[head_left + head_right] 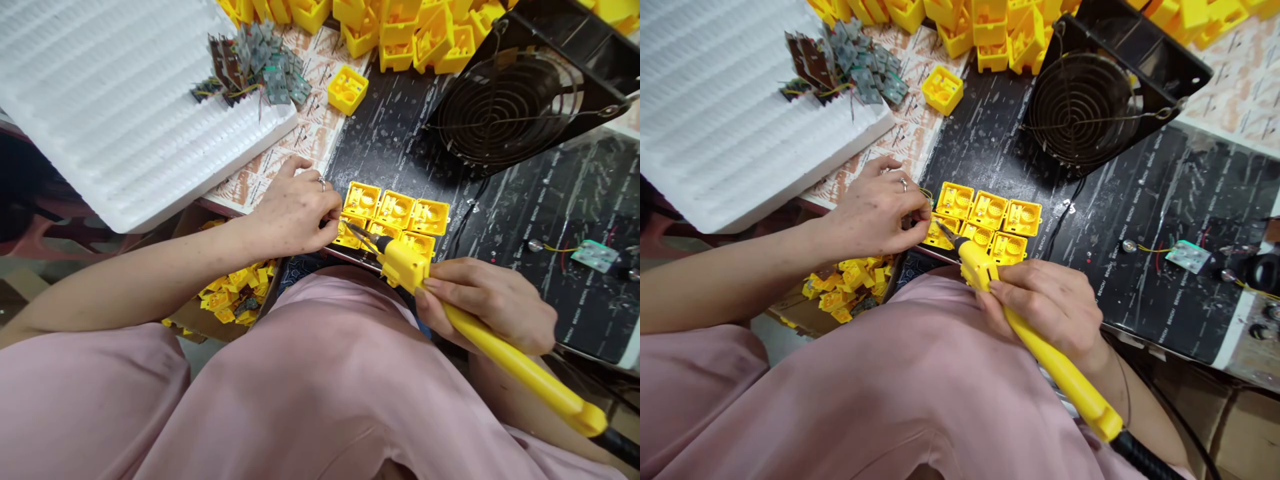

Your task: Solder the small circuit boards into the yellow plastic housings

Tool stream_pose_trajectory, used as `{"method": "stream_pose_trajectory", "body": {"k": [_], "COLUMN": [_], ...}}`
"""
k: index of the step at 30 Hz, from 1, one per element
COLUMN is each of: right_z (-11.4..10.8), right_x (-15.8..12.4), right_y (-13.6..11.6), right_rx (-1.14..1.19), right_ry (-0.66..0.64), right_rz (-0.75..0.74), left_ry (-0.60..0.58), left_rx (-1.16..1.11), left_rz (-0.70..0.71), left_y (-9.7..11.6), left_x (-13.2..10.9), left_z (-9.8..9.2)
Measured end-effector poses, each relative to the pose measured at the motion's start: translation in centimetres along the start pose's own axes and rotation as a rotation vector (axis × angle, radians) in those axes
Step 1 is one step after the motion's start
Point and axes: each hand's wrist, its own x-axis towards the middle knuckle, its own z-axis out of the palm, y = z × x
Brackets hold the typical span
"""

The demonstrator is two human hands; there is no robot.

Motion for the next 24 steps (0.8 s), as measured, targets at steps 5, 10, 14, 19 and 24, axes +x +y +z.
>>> {"method": "stream_pose_trajectory", "body": {"k": [5,10,14,19,24], "right_z": [-0.4,-0.1,-0.1,0.1,-0.2], "right_x": [0.1,0.0,-0.6,-0.7,-0.1], "right_y": [0.3,0.5,0.3,-0.1,0.1], "right_rx": [0.012,-0.028,-0.049,0.098,0.027], "right_ry": [0.097,0.120,0.130,0.133,0.114], "right_rz": [0.015,0.035,0.088,0.107,0.049], "left_ry": [-0.031,-0.037,-0.003,0.097,0.106], "left_rx": [0.000,0.000,-0.032,-0.162,-0.209], "left_rz": [-0.014,-0.010,0.007,0.037,0.032], "left_y": [0.1,0.2,-0.2,-0.9,-0.9], "left_x": [0.1,0.1,-0.5,-1.8,-2.3], "left_z": [-0.2,-0.2,-0.1,0.0,0.0]}}
